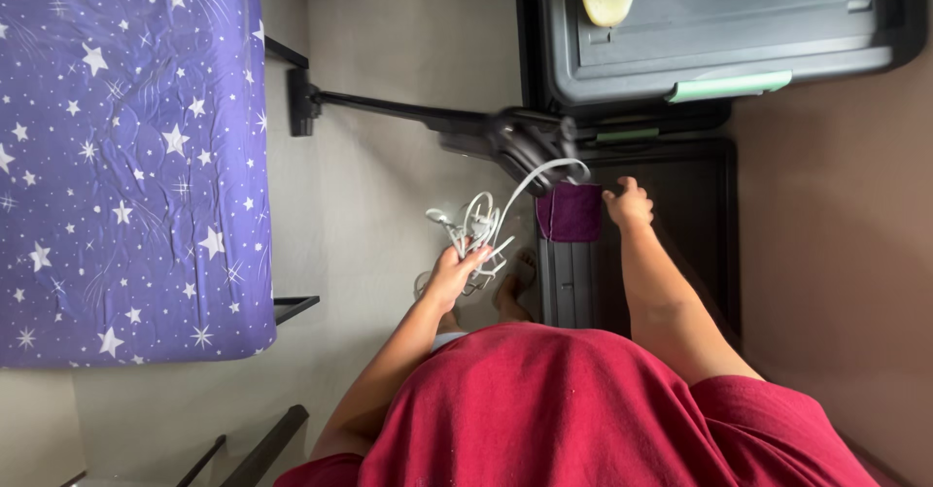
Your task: The person untangles and unwinds the power cord of a vacuum cleaner, plugs it into a wall socket, and then proceeds to vacuum the floor surface around a bed and storage bins.
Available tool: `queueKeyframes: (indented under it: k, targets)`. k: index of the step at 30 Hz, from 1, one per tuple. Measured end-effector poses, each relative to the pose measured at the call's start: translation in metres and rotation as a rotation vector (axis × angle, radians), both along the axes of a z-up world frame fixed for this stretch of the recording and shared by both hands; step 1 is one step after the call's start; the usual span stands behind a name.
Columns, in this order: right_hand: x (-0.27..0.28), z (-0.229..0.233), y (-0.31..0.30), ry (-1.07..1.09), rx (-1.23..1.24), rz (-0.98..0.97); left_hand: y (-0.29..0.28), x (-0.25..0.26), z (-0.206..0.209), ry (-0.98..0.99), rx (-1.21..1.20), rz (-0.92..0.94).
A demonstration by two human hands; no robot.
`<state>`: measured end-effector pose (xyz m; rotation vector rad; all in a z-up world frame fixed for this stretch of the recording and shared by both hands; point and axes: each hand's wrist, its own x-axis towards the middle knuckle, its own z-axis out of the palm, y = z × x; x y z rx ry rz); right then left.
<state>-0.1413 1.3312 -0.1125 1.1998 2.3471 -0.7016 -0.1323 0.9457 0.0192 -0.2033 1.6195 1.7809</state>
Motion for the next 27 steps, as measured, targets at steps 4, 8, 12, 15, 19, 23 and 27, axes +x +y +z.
queueKeyframes:
  k: [4,8,12,15,19,23,27]
  targets:
    - [0.017,-0.009,-0.028,0.191,-0.187,0.05,0.015,-0.01,-0.001,0.002,0.106,-0.031]
    - [0.039,-0.016,-0.081,0.496,-0.59,-0.156,0.027,-0.003,0.001,-0.045,0.27,-0.006]
    - [0.067,-0.001,-0.125,0.523,-1.127,-0.333,0.039,0.014,0.037,-0.222,0.58,0.063]
    - [0.08,0.02,-0.148,0.49,-1.378,-0.379,0.041,0.012,0.055,-0.289,0.607,0.125]
    - [0.09,0.027,-0.168,0.401,-1.691,-0.454,0.027,0.014,0.031,-0.267,0.548,0.185]
    - [0.098,0.01,-0.179,0.128,-1.365,-0.567,0.0,0.01,-0.009,-0.244,0.464,0.342]
    - [0.1,0.003,-0.173,0.36,-1.141,-0.592,-0.029,0.014,-0.024,-0.084,0.459,0.225]
